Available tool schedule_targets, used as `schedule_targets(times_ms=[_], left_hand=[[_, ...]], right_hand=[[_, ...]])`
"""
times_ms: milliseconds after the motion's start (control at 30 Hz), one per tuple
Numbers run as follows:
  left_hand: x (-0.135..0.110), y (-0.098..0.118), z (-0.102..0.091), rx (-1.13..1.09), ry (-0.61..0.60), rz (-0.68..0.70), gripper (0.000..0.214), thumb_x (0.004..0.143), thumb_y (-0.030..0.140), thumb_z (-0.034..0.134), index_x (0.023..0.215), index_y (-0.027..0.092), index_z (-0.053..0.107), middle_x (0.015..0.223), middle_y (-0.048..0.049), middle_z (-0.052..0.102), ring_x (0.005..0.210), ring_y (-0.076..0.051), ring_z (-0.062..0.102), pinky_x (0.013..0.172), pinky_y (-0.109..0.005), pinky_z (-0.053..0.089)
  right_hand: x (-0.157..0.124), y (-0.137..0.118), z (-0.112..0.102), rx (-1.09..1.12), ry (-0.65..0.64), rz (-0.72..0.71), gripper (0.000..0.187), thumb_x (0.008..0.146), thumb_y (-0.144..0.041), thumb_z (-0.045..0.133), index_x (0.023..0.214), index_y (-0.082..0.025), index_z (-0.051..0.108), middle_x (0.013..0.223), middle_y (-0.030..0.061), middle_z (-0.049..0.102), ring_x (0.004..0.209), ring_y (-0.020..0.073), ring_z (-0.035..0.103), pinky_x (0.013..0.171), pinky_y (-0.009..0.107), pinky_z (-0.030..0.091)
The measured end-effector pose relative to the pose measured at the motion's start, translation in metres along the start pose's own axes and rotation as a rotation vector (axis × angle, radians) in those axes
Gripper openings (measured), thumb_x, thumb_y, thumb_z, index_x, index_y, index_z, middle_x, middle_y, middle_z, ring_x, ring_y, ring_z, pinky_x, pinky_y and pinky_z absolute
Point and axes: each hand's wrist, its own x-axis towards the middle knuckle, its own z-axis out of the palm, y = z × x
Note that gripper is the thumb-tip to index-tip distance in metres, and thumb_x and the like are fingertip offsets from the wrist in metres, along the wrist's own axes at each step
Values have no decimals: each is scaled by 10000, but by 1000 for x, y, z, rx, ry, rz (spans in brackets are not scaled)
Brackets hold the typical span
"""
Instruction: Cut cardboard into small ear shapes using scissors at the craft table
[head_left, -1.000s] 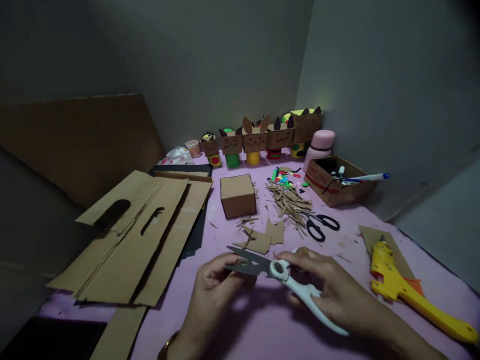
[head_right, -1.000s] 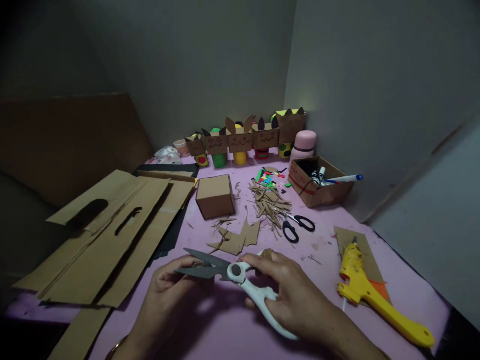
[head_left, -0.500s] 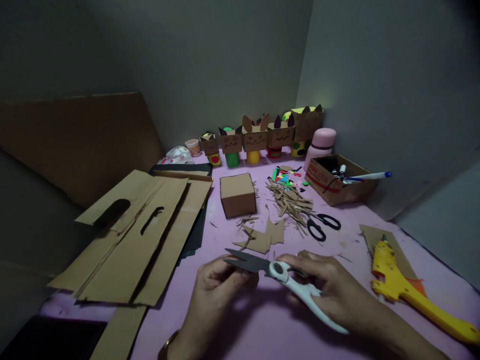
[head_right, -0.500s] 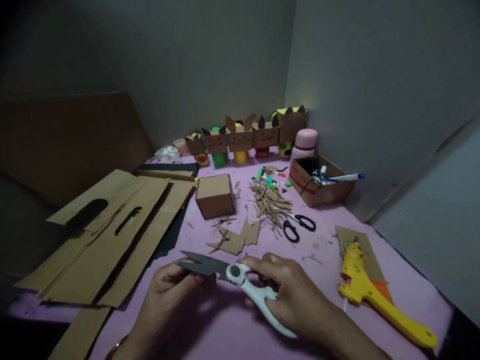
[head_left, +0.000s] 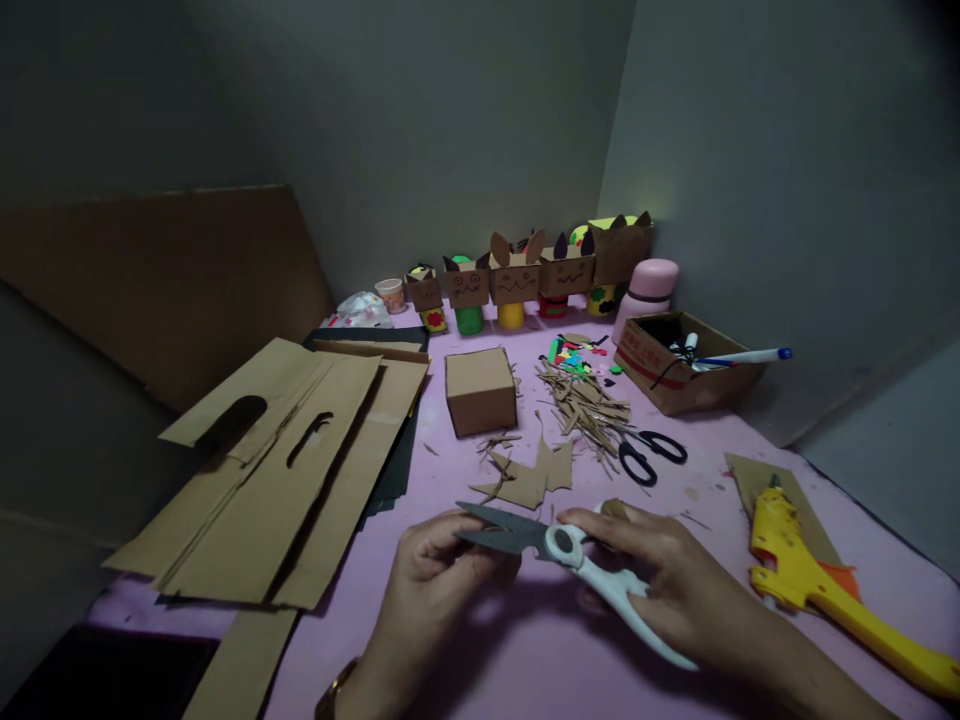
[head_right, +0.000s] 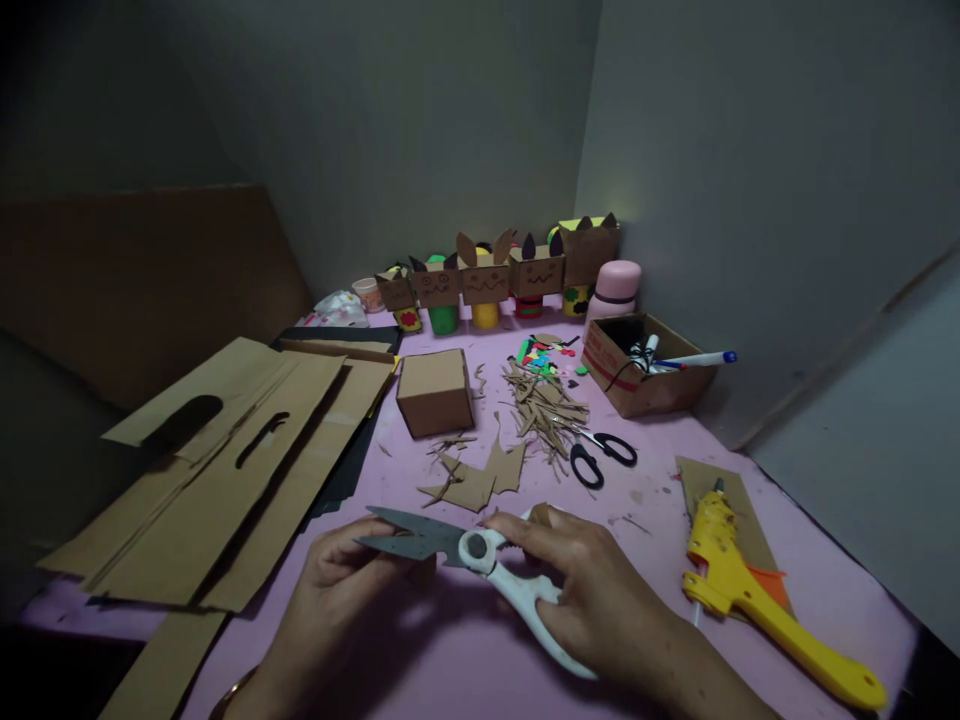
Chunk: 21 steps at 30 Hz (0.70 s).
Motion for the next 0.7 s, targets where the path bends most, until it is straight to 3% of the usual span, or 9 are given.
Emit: schedule_targets(times_ms=[233, 367, 500, 700], left_hand=[[-1, -3, 0, 33, 5, -11, 158, 783, 198, 630, 647, 175, 705, 604, -8, 640, 587, -135, 565, 576, -222, 453], [0, -6, -2, 12, 5, -27, 174, 782, 236, 646, 630, 165, 693, 596, -10, 620, 586, -133, 545, 568, -221, 439], [1, -6, -4, -34, 0, -10, 185, 802, 237, 626, 639, 168, 679, 607, -4, 617, 603, -132, 549, 598, -222, 442], [1, -1, -5, -54, -14, 16, 199, 811, 247, 612, 645, 159, 676, 627, -12, 625, 620, -142, 563, 612, -227, 449]], right_hand=[[0, -6, -3, -50, 58, -26, 426, 769, -138, 604, 1175, -262, 635, 693, -2, 581, 616, 149, 529, 573, 272, 417], [3, -9, -2, 72, 6, -7, 313, 794, -180, 613, 1097, -231, 676, 675, -5, 617, 599, 137, 526, 561, 256, 414], [6, -7, 5, 229, -22, 4, 421, 748, -169, 668, 1158, -259, 639, 795, -4, 645, 685, 143, 547, 618, 258, 433], [6, -7, 2, 180, -46, 43, 459, 743, -173, 668, 1194, -246, 624, 834, 28, 651, 733, 168, 558, 668, 296, 441]])
